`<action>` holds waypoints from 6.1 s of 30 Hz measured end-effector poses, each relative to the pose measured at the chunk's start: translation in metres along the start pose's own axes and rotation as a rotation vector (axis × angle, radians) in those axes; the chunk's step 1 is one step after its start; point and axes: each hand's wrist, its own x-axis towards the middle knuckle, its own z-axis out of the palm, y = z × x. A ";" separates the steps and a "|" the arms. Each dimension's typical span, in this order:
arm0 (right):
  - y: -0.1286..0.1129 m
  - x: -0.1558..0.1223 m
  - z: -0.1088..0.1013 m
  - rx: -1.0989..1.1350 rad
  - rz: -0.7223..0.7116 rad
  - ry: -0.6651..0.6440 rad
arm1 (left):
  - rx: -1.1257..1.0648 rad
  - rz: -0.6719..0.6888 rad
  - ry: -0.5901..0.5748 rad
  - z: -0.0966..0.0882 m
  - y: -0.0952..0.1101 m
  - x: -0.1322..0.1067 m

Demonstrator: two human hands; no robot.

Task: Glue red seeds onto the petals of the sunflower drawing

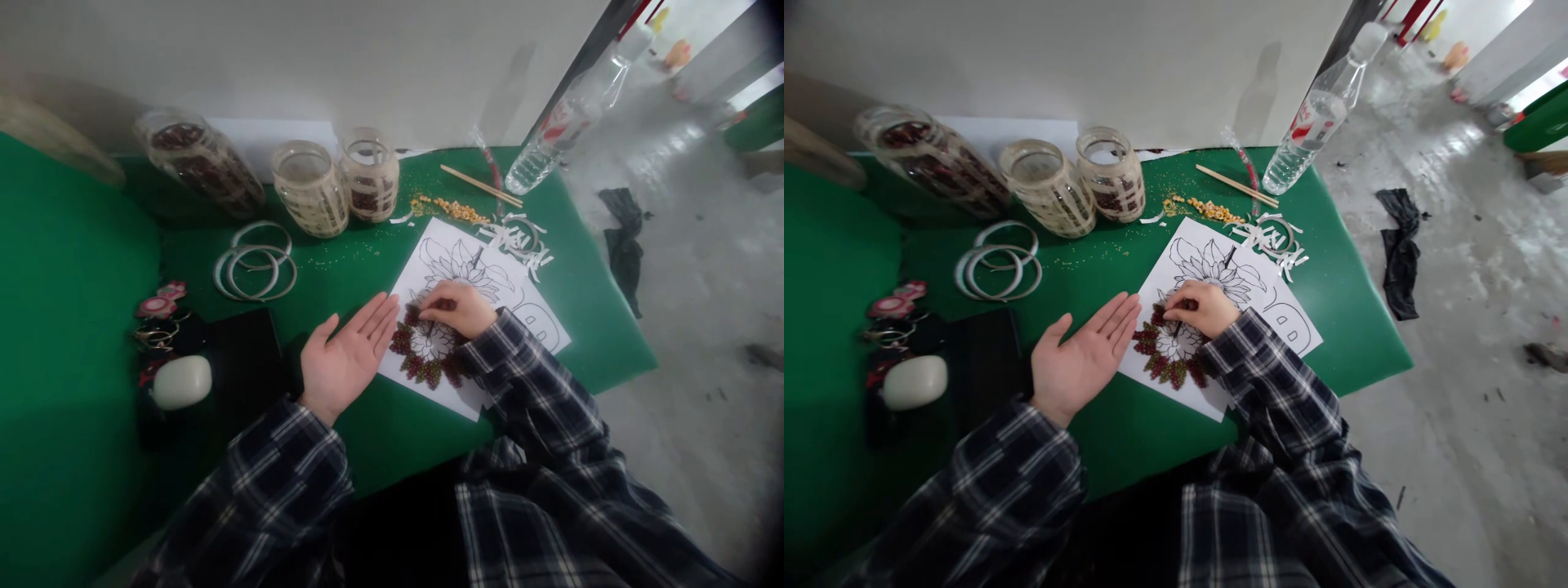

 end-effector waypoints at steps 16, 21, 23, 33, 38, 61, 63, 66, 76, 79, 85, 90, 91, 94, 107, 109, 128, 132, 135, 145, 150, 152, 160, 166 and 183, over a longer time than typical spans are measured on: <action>-0.034 -0.008 0.005 0.196 -0.183 0.225 | -0.001 -0.064 0.012 0.005 -0.003 0.002; -0.049 -0.010 0.036 0.102 -0.436 0.149 | -0.048 -0.119 0.024 0.006 -0.005 0.003; -0.050 -0.010 0.044 0.063 -0.460 0.150 | -0.061 -0.128 0.035 0.007 -0.005 0.003; -0.050 -0.012 0.046 0.115 -0.368 0.062 | 0.008 -0.196 -0.035 0.008 -0.006 0.000; -0.052 -0.014 0.042 0.073 -0.346 0.018 | 0.026 -0.199 -0.045 0.008 -0.008 -0.001; 0.009 -0.001 0.000 -0.235 -0.275 -0.130 | 0.026 0.037 -0.001 0.000 0.000 -0.001; 0.008 -0.001 0.000 -0.234 -0.253 -0.130 | 0.032 0.040 -0.002 -0.001 0.000 -0.001; 0.009 0.000 0.000 -0.176 -0.192 -0.110 | 0.038 0.048 -0.009 -0.001 -0.001 -0.001; 0.008 0.002 -0.003 0.045 0.009 -0.025 | 0.048 0.057 0.023 -0.003 -0.001 -0.001; 0.006 0.002 0.000 0.051 0.057 -0.022 | 0.046 0.059 0.036 -0.002 -0.001 -0.001; 0.005 0.003 0.001 0.075 0.102 -0.018 | 0.044 0.053 0.074 -0.002 -0.001 0.001; 0.005 0.003 -0.001 0.173 0.188 0.017 | 0.034 0.061 0.102 -0.002 -0.001 0.001; 0.004 0.003 0.000 0.166 0.193 0.024 | 0.031 0.064 0.108 -0.002 -0.001 0.001; 0.003 0.003 0.002 0.122 0.169 0.037 | 0.028 0.083 0.136 -0.002 -0.002 0.002; 0.000 0.001 -0.024 0.880 0.258 0.479 | 0.194 0.213 0.275 -0.010 -0.005 0.010; -0.006 -0.002 -0.035 0.867 0.223 0.516 | 0.222 0.237 0.283 -0.011 -0.005 0.011; 0.014 -0.050 -0.109 0.454 0.250 0.482 | 1.017 0.529 0.184 -0.006 -0.026 0.010; 0.032 -0.050 -0.090 0.409 0.273 0.433 | 1.823 0.575 0.031 0.003 -0.040 0.013; 0.043 -0.049 -0.075 0.432 0.296 0.407 | 2.352 0.599 0.017 0.000 -0.043 0.017; 0.047 -0.057 -0.066 0.455 0.251 0.303 | 2.520 0.619 -0.002 -0.008 -0.039 0.020; 0.044 -0.058 -0.064 0.500 0.248 0.297 | 2.511 0.640 0.042 -0.007 -0.037 0.019; 0.045 -0.059 -0.064 0.504 0.247 0.291 | 2.527 0.641 0.079 -0.007 -0.036 0.018; 0.048 -0.057 -0.067 0.454 0.269 0.314 | 2.492 0.625 0.059 -0.008 -0.037 0.016; 0.054 -0.058 -0.074 0.490 0.291 0.420 | 2.448 0.688 0.059 -0.004 -0.042 0.012; 0.084 -0.059 -0.078 -0.075 0.362 0.525 | 2.027 0.968 0.170 -0.002 -0.027 -0.004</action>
